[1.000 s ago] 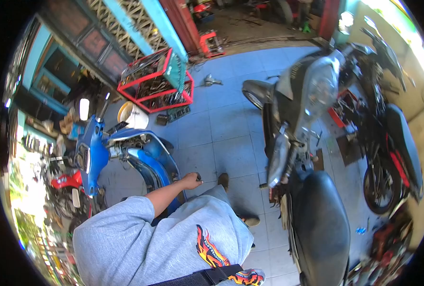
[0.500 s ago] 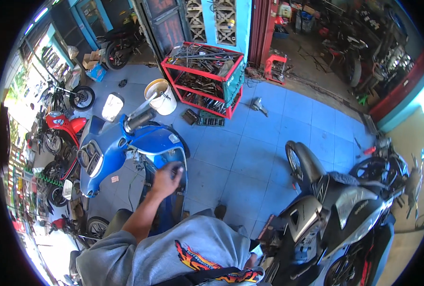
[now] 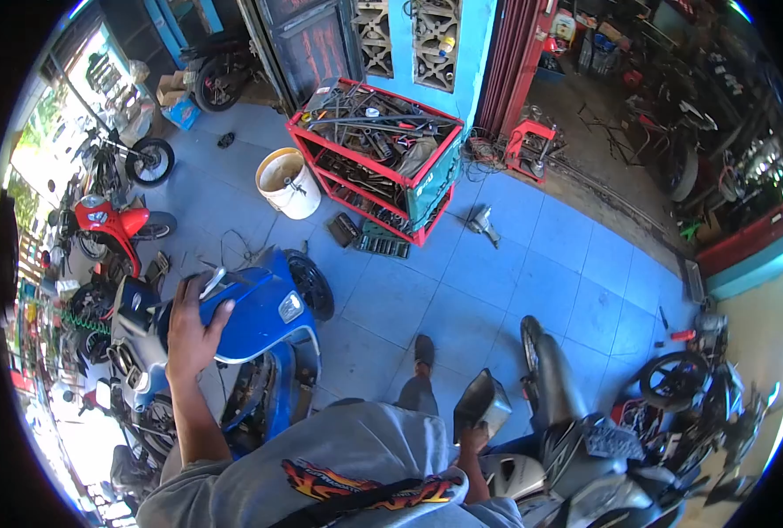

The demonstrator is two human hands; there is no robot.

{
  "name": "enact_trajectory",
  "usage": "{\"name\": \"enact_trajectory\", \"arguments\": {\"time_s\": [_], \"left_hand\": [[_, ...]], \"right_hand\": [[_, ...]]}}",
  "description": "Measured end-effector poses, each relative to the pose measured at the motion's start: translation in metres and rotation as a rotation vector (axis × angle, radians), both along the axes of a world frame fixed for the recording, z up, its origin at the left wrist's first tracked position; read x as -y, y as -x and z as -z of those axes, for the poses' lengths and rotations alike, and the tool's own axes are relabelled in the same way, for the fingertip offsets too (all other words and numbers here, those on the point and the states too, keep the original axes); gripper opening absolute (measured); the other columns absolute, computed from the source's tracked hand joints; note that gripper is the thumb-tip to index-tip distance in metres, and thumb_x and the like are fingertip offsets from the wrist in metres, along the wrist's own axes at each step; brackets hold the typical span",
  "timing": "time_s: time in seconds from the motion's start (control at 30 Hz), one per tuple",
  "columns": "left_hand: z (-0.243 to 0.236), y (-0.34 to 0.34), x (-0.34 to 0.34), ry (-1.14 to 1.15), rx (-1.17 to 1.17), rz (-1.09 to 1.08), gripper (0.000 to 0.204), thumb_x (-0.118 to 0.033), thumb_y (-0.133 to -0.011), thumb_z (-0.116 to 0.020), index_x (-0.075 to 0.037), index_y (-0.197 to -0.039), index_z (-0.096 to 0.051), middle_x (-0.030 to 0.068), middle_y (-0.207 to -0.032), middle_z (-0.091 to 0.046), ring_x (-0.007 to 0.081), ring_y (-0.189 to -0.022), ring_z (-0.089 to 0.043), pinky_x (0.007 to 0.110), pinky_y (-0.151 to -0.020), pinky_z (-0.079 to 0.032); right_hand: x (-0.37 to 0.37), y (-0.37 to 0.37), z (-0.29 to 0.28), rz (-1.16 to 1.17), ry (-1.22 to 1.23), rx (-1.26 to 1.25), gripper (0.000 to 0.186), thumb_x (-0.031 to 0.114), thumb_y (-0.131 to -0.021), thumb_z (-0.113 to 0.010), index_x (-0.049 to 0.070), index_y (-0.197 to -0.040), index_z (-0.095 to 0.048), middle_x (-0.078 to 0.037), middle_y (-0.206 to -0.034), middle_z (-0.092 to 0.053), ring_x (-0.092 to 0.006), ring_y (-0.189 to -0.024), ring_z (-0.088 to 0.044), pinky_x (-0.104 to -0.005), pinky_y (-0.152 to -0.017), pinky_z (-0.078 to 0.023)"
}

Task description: Disassembling and inspecting the variator and drive belt components of a motorcycle.

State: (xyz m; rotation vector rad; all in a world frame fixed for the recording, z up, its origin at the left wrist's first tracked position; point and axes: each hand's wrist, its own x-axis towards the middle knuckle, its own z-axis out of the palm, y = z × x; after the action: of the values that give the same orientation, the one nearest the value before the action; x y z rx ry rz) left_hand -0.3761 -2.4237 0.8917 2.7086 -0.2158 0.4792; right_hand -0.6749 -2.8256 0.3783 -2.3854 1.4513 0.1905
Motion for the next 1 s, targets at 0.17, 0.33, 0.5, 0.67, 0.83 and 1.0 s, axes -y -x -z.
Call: {"name": "enact_trajectory", "arguments": {"time_s": [0.17, 0.33, 0.5, 0.67, 0.83, 1.0], "left_hand": [[0.007, -0.026, 0.007, 0.024, -0.185, -0.183, 0.045, -0.025, -0.083, -0.067, 0.002, -0.117, -0.055, 0.0206, -0.113, -0.057, 0.0396, -0.102, -0.055, 0.044, -0.089, -0.043], [0.001, -0.041, 0.018, 0.161, -0.32, -0.399, 0.04, -0.017, -0.08, -0.07, 0.002, -0.112, -0.058, 0.017, -0.106, -0.064, 0.0302, -0.086, -0.064, 0.038, -0.077, -0.048], [0.004, -0.037, 0.017, 0.269, -0.306, -0.631, 0.023, -0.008, -0.075, -0.07, 0.002, -0.096, -0.066, 0.014, -0.089, -0.067, 0.0248, -0.074, -0.064, 0.033, -0.066, -0.049], [0.006, -0.044, 0.008, 0.265, -0.326, -0.586, 0.016, -0.008, -0.076, -0.068, 0.002, -0.089, -0.066, 0.0115, -0.078, -0.066, 0.0202, -0.071, -0.063, 0.032, -0.064, -0.049], [0.002, -0.07, 0.014, 0.258, -0.279, -0.767, 0.025, -0.007, -0.072, -0.072, 0.0, -0.096, -0.066, 0.0133, -0.083, -0.067, 0.024, -0.077, -0.064, 0.033, -0.069, -0.048], [0.01, -0.103, 0.027, 0.741, 0.255, -1.255, 0.028, -0.02, -0.086, -0.066, 0.003, -0.102, -0.062, 0.0094, -0.07, -0.062, 0.0168, -0.062, -0.061, 0.027, -0.055, -0.046]], "right_hand": [[0.029, -0.108, 0.002, -0.475, -0.338, -0.376, 0.051, 0.043, -0.078, -0.059, 0.004, -0.11, -0.064, -0.023, -0.112, -0.062, -0.0378, -0.105, -0.059, -0.0456, -0.09, -0.048], [0.07, -0.213, -0.007, -0.622, -0.428, -0.348, 0.045, 0.038, -0.074, -0.064, 0.004, -0.103, -0.065, -0.023, -0.106, -0.065, -0.0388, -0.101, -0.062, -0.0445, -0.087, -0.05], [0.048, -0.355, -0.053, -0.82, -0.413, -0.305, 0.034, 0.027, -0.073, -0.062, 0.004, -0.099, -0.065, -0.024, -0.1, -0.065, -0.04, -0.096, -0.063, -0.0453, -0.083, -0.052], [-0.051, -0.503, -0.083, -1.25, -0.362, -0.374, 0.036, 0.021, -0.075, -0.06, 0.009, -0.109, -0.062, -0.019, -0.109, -0.063, -0.0366, -0.101, -0.061, -0.0463, -0.085, -0.05], [-0.174, -0.611, -0.154, -1.604, -0.353, -0.011, 0.028, 0.019, -0.079, -0.059, 0.009, -0.105, -0.057, -0.016, -0.101, -0.06, -0.0346, -0.1, -0.059, -0.0479, -0.083, -0.05], [-0.258, -0.675, -0.182, -1.713, -0.515, 0.43, 0.027, 0.022, -0.08, -0.067, 0.003, -0.093, -0.054, -0.017, -0.087, -0.057, -0.0393, -0.083, -0.058, -0.0464, -0.072, -0.049]]}}
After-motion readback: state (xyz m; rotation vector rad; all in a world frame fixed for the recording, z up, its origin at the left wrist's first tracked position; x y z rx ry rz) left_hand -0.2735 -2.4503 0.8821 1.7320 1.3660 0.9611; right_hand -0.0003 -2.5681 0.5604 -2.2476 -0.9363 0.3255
